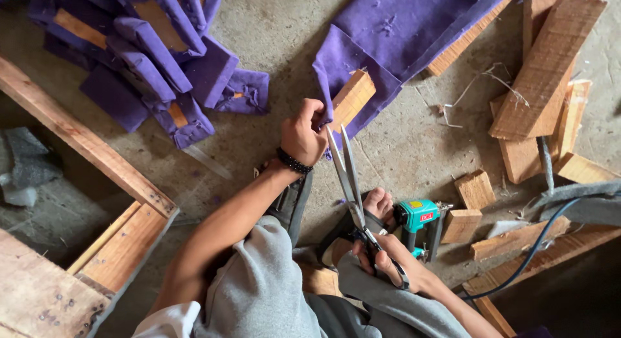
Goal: The person cuts purple fabric with shears, wraps it around small wooden blocks, and secures it using a pneumatic staple gun. The person repeats this process for multiple blocks, placing finished pieces aside.
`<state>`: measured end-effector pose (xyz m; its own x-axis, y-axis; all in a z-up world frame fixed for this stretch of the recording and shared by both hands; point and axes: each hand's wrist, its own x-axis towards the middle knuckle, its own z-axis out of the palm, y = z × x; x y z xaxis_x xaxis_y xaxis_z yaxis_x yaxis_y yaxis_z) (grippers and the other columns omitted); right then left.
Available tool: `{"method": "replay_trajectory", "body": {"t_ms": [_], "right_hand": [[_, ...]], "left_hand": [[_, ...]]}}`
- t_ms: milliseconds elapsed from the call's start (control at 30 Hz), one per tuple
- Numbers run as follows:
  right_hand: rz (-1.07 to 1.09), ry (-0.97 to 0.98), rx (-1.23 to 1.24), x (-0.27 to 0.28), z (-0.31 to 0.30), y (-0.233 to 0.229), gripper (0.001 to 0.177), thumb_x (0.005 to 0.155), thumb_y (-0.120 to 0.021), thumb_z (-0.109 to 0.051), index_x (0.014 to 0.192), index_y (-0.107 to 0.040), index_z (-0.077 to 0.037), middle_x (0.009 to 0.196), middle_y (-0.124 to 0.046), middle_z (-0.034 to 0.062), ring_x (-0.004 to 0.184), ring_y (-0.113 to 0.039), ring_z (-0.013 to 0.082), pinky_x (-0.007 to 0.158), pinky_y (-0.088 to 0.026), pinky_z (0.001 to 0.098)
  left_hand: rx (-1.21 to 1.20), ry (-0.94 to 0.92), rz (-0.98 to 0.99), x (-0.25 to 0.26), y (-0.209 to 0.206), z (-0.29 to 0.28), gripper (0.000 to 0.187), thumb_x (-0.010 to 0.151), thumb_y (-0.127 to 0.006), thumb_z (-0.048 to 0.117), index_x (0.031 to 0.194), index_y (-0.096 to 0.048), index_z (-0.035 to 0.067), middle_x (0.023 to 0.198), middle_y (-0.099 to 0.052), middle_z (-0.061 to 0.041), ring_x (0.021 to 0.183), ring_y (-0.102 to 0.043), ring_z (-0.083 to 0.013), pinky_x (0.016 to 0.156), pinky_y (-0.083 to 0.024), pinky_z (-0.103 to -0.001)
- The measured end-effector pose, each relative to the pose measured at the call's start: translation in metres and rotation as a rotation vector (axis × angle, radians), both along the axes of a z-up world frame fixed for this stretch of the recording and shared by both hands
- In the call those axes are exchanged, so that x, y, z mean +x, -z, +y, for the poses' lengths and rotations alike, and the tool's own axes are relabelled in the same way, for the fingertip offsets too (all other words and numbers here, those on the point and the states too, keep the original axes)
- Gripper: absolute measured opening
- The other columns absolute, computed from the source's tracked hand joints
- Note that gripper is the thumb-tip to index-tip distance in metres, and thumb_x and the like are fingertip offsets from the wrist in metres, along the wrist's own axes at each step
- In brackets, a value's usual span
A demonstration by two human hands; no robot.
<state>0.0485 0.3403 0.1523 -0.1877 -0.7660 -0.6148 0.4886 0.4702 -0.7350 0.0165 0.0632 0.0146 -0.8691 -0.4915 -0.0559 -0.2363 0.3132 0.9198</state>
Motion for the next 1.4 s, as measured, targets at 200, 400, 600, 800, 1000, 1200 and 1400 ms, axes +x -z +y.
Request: {"method": "replay_trajectory", "body": {"t_ms": [200, 400, 600, 800, 1000, 1200, 1400], "right_hand": [[-0.057, 0.067, 0.018, 0.010, 0.005, 0.002, 0.079, 0.098, -0.039, -0.072, 0.122, -0.059, 0.000, 0.078, -0.059, 0.0050, 0.072, -0.056, 0.0147, 0.072, -0.048, 0.0303], [-0.077, 0.067, 0.063, 0.014, 0.007, -0.005, 0.075, 0.099, -0.037, -0.068, 0.122, -0.061, 0.000, 0.078, -0.062, 0.0055, 0.074, -0.059, 0.0156, 0.074, -0.049, 0.0313], [-0.043, 0.038, 0.097, 0.014, 0.001, -0.012, 0.071, 0.103, -0.031, -0.063, 0.123, -0.062, -0.002, 0.077, -0.065, 0.0052, 0.074, -0.059, 0.0154, 0.073, -0.046, 0.0301], [-0.027, 0.098, 0.084, 0.015, -0.011, -0.013, 0.072, 0.102, -0.029, -0.063, 0.124, -0.061, -0.002, 0.079, -0.064, 0.0056, 0.076, -0.058, 0.0154, 0.073, -0.045, 0.0304], [-0.030, 0.104, 0.047, 0.015, -0.012, -0.012, 0.074, 0.102, -0.029, -0.066, 0.123, -0.060, -0.002, 0.081, -0.062, 0.0053, 0.077, -0.059, 0.0155, 0.076, -0.048, 0.0307], [0.045, 0.088, 0.059, 0.011, -0.018, -0.007, 0.072, 0.104, -0.028, -0.064, 0.124, -0.054, -0.001, 0.084, -0.060, 0.0059, 0.080, -0.058, 0.0152, 0.081, -0.048, 0.0307], [0.052, 0.191, 0.122, 0.016, -0.029, 0.015, 0.061, 0.104, -0.034, -0.059, 0.102, -0.055, -0.002, 0.074, -0.058, 0.0048, 0.068, -0.059, 0.0147, 0.068, -0.049, 0.0298]], "left_hand": [[-0.036, 0.053, 0.027, 0.006, 0.001, 0.001, 0.022, 0.088, -0.078, 0.012, 0.098, -0.058, 0.008, 0.076, -0.071, -0.010, 0.068, -0.074, -0.0249, 0.057, -0.056, -0.037], [-0.168, 0.157, 0.077, 0.009, 0.012, 0.005, 0.028, 0.093, -0.076, 0.023, 0.088, -0.053, 0.008, 0.066, -0.062, -0.010, 0.056, -0.066, -0.0277, 0.050, -0.051, -0.041], [-0.296, 0.273, 0.213, 0.016, 0.016, 0.008, 0.015, 0.097, -0.064, 0.003, 0.093, -0.051, 0.011, 0.075, -0.064, -0.007, 0.067, -0.069, -0.0287, 0.060, -0.054, -0.042], [-0.253, 0.249, 0.198, 0.013, 0.004, 0.011, 0.018, 0.089, -0.069, 0.007, 0.095, -0.052, 0.006, 0.070, -0.061, -0.011, 0.061, -0.066, -0.0326, 0.057, -0.054, -0.045], [-0.337, 0.328, -0.070, 0.016, 0.008, 0.013, 0.020, 0.087, -0.074, 0.021, 0.098, -0.067, 0.006, 0.069, -0.065, -0.015, 0.060, -0.068, -0.0351, 0.057, -0.056, -0.046], [-0.597, 0.515, -0.057, 0.023, 0.021, 0.011, 0.015, 0.089, -0.069, 0.023, 0.089, -0.068, 0.008, 0.068, -0.065, -0.012, 0.058, -0.069, -0.0305, 0.054, -0.056, -0.044], [-0.820, 0.539, 0.137, 0.028, 0.032, 0.022, 0.007, 0.091, -0.066, 0.015, 0.089, -0.068, 0.009, 0.072, -0.063, -0.008, 0.057, -0.068, -0.0249, 0.052, -0.055, -0.040]]}}
